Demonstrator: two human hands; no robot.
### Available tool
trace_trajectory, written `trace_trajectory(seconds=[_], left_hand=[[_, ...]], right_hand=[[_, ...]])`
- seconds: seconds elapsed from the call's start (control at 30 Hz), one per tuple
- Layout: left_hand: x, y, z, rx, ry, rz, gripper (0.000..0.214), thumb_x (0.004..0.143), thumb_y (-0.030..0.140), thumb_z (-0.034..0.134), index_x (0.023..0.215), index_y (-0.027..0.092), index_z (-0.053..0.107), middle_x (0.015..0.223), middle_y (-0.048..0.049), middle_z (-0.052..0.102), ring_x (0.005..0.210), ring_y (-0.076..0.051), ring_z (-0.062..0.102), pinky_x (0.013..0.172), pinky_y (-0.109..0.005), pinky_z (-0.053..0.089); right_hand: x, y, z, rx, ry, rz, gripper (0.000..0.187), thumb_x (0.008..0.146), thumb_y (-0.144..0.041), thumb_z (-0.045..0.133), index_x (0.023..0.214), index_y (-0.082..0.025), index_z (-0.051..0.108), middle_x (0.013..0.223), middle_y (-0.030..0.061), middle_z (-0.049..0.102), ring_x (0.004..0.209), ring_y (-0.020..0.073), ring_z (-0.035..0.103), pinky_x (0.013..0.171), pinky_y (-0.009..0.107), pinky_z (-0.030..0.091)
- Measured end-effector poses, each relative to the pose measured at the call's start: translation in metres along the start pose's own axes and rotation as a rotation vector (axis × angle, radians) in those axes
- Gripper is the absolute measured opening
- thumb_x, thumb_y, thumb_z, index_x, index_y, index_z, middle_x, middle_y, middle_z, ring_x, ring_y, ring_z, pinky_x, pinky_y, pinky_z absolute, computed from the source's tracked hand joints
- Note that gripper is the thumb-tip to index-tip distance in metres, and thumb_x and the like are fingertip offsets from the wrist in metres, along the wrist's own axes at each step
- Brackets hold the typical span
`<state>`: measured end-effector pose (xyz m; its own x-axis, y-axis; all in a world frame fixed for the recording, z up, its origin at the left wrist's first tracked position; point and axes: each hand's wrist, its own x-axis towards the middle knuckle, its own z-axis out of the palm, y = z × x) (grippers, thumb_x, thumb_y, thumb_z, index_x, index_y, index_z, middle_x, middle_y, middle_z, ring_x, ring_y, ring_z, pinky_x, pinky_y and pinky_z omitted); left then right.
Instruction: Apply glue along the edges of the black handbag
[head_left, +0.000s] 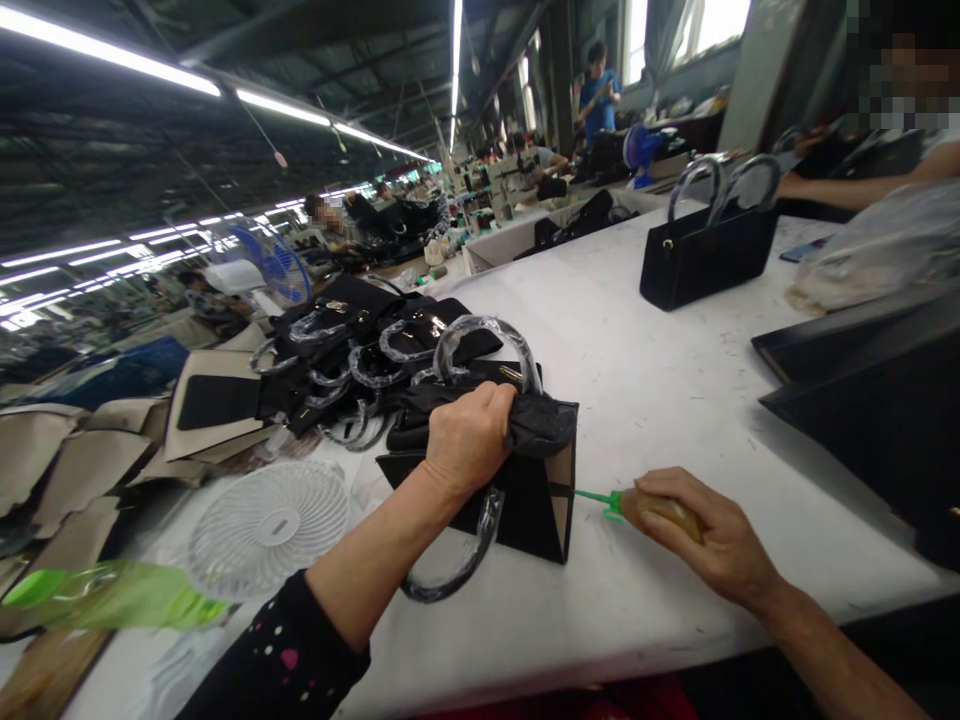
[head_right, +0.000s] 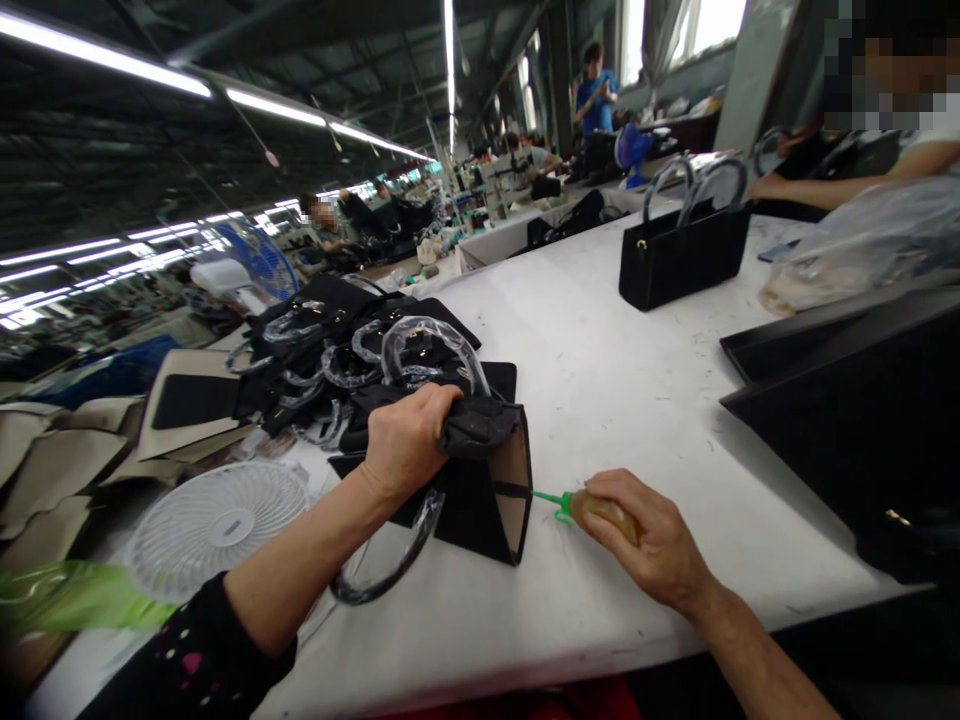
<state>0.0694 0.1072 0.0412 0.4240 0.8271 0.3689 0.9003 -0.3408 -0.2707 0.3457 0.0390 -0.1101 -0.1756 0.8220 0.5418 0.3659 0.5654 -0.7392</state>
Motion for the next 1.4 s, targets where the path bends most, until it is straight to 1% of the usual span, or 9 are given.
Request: trace_trajectory(seconds=[0.23,0.4,0.6,0.7,0.83,1.0,1.1,1.27,1.4], left_hand=[[-0.002,0.003,0.004,-0.001,-0.001,-0.018,0.014,0.095,0.024,0.052,0.104,0.021,0.064,0.094,-0.0015,0.07,0.085,-0.019,0.069,0.058,-0.032,0.041],[-0.004,0.004,0.006,-0.013,0.011,-0.014,0.014,0.095,0.023,0.052,0.103,0.021,0.064,0.091,-0.0011,0.069,0.084,-0.02,0.069,0.058,-0.032,0.041],[-0.007,0.005,0.007,-0.008,0.043,-0.01,0.014,0.095,0.023,0.052,0.103,0.021,0.064,0.09,-0.0005,0.069,0.082,-0.019,0.068,0.058,-0.032,0.04],[-0.008,0.006,0.008,0.003,0.056,-0.002,0.014,0.095,0.021,0.052,0.102,0.021,0.064,0.088,0.0001,0.068,0.08,-0.018,0.068,0.057,-0.032,0.039],[-0.01,0.006,0.009,0.008,0.111,0.015,0.012,0.094,0.02,0.053,0.1,0.021,0.063,0.084,0.0004,0.067,0.077,-0.018,0.068,0.056,-0.032,0.04],[-0.016,0.008,0.012,-0.013,0.21,0.056,0.009,0.089,0.017,0.059,0.096,0.021,0.062,0.08,0.0012,0.065,0.073,-0.018,0.066,0.053,-0.031,0.04],[-0.019,0.008,0.012,-0.028,0.257,0.067,0.009,0.087,0.014,0.061,0.094,0.02,0.062,0.079,0.0012,0.065,0.071,-0.018,0.066,0.053,-0.03,0.041],[-0.023,0.009,0.014,-0.038,0.276,0.059,0.01,0.087,0.013,0.06,0.094,0.02,0.062,0.077,0.0012,0.064,0.07,-0.018,0.066,0.054,-0.03,0.042],[-0.023,0.011,0.016,-0.041,0.277,0.057,0.009,0.089,0.013,0.057,0.094,0.02,0.061,0.078,0.0008,0.064,0.071,-0.018,0.066,0.054,-0.031,0.043]], right_hand=[[-0.002,0.004,0.001,-0.002,0.002,-0.005,0.024,0.092,-0.022,0.064,0.116,-0.025,0.061,0.11,0.0072,0.067,0.099,0.0223,0.067,0.084,0.035,0.056],[0.002,0.002,0.001,0.003,-0.094,-0.015,0.02,0.091,-0.022,0.066,0.111,-0.026,0.063,0.105,0.0042,0.068,0.094,0.0198,0.067,0.079,0.03,0.055],[0.005,0.003,0.002,-0.001,-0.042,0.022,0.021,0.092,-0.025,0.066,0.113,-0.027,0.062,0.107,0.0041,0.067,0.095,0.0204,0.066,0.082,0.032,0.053],[0.006,0.002,0.002,0.007,-0.085,0.078,0.016,0.091,-0.03,0.066,0.107,-0.027,0.065,0.102,0.0022,0.069,0.09,0.0191,0.067,0.078,0.029,0.053],[0.007,0.0,0.004,0.018,-0.029,0.186,0.019,0.091,-0.038,0.064,0.106,-0.026,0.065,0.102,0.0016,0.068,0.09,0.0194,0.066,0.079,0.029,0.052],[0.009,0.004,0.01,0.016,-0.032,0.429,0.023,0.089,-0.047,0.063,0.095,-0.025,0.066,0.088,0.0,0.071,0.079,0.0205,0.068,0.068,0.029,0.052],[0.008,0.005,0.01,0.036,-0.033,0.544,0.03,0.089,-0.053,0.061,0.097,-0.025,0.066,0.086,0.0,0.073,0.08,0.022,0.069,0.065,0.029,0.052],[0.008,-0.003,0.009,0.025,-0.02,0.588,0.033,0.086,-0.057,0.061,0.098,-0.026,0.065,0.09,-0.0011,0.071,0.082,0.0216,0.066,0.074,0.031,0.05],[0.009,-0.008,0.006,0.027,-0.073,0.599,0.033,0.084,-0.058,0.061,0.094,-0.026,0.066,0.086,-0.0014,0.07,0.081,0.0223,0.065,0.072,0.032,0.049]])
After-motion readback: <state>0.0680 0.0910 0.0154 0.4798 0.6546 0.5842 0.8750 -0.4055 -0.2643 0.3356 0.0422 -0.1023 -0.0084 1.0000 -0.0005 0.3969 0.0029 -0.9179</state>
